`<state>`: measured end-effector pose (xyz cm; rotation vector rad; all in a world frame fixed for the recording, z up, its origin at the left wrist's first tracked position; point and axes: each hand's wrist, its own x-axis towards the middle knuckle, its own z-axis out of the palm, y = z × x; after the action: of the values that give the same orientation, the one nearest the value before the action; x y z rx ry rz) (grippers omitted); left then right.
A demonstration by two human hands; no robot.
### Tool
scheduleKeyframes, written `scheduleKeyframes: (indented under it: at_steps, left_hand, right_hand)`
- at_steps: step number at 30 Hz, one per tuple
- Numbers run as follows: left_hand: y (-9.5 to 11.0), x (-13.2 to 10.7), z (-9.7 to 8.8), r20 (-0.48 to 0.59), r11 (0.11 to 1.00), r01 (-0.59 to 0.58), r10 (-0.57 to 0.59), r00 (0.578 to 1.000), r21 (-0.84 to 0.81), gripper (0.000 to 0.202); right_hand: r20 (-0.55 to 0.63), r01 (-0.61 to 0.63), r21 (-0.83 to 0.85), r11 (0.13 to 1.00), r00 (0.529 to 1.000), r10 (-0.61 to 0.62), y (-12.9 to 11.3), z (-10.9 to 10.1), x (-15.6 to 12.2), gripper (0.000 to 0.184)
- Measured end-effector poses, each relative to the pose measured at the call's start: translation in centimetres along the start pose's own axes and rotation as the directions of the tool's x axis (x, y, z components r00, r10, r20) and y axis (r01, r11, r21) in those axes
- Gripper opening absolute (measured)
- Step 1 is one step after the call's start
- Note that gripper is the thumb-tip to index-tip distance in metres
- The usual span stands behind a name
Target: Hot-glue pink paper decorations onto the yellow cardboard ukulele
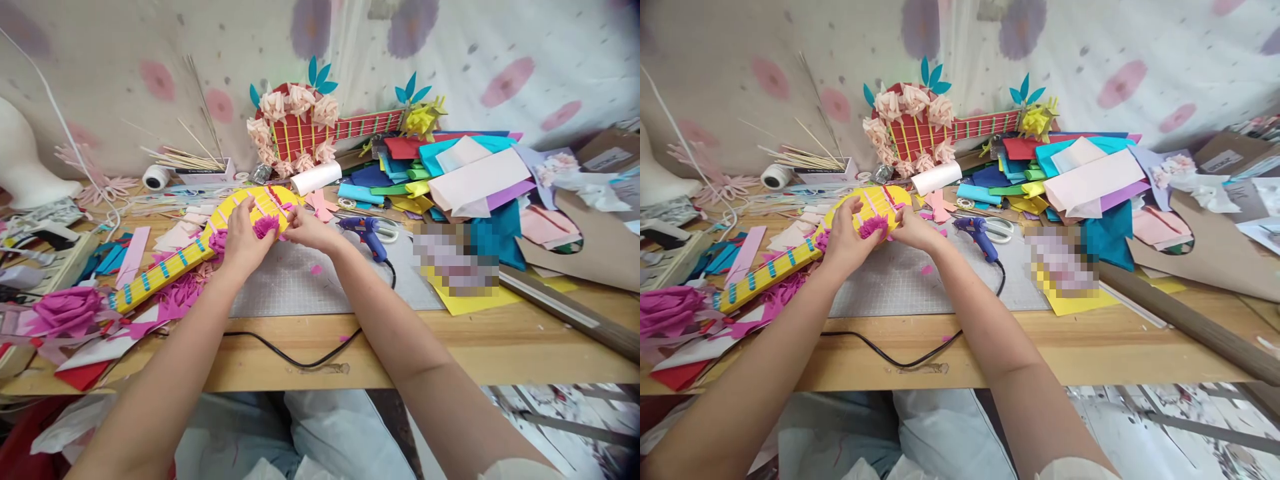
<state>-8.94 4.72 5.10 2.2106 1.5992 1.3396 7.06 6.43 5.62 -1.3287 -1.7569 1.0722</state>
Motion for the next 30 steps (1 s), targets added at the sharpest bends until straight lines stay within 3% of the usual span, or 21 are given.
scheduleKeyframes:
  at_steps: [18, 26, 30]
  left_hand:
    - [-0.1, -0.1, 0.1, 0.025, 1.0, 0.006, -0.006, 1.0, -0.014, 0.059]
    - [0.1, -0.4, -0.3, 0.055, 1.0, 0.003, -0.002, 0.998, -0.009, 0.06]
    - [0.6, -0.7, -0.6, 0.087, 0.998, -0.059, 0.057, 0.995, 0.024, 0.068]
  right_hand:
    - [-0.07, -0.124, 0.031, 0.992, 0.99, 0.125, 0.2, 0.7, 0.5, 0.034]
    - [-0.009, -0.173, 0.141, 0.975, 0.984, 0.176, -1.1, 0.2, -0.5, 0.029]
    - [0.023, -0.166, 0.226, 0.96, 0.986, 0.166, -1.8, -0.1, -0.8, 0.023]
